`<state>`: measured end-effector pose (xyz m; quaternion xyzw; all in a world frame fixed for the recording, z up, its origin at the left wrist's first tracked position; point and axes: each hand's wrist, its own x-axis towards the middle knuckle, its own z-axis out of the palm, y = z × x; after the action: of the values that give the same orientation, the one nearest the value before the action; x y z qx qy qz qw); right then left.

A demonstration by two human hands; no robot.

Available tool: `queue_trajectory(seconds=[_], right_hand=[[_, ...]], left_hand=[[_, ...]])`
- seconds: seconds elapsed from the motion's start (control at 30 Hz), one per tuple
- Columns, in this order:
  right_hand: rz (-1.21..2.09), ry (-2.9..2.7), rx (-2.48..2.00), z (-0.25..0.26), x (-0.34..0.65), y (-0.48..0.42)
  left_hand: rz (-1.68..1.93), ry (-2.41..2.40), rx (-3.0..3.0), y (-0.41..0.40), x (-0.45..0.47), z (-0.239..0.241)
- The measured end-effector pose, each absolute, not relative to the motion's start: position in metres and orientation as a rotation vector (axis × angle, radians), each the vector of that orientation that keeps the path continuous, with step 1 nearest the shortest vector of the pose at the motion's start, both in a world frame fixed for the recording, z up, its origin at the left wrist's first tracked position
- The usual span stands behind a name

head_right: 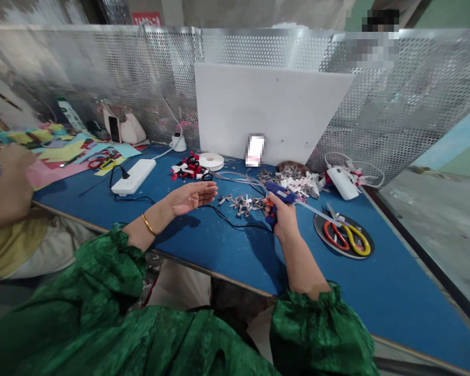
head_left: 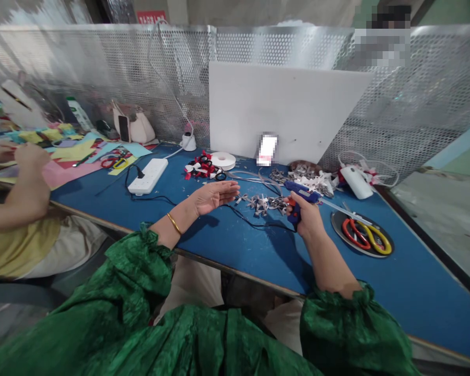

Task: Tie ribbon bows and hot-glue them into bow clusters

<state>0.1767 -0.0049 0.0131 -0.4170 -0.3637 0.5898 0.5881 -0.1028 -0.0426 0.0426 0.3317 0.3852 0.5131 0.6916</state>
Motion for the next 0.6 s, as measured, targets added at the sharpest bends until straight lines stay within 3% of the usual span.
queue_trajectory(seconds=[0.6], right_hand=[[1.378,-0.817,-0.977,0.012,0.177,-0.004]], left_hand=[[1.400,0.981,1.039,-0.053,-0.073,0.040]])
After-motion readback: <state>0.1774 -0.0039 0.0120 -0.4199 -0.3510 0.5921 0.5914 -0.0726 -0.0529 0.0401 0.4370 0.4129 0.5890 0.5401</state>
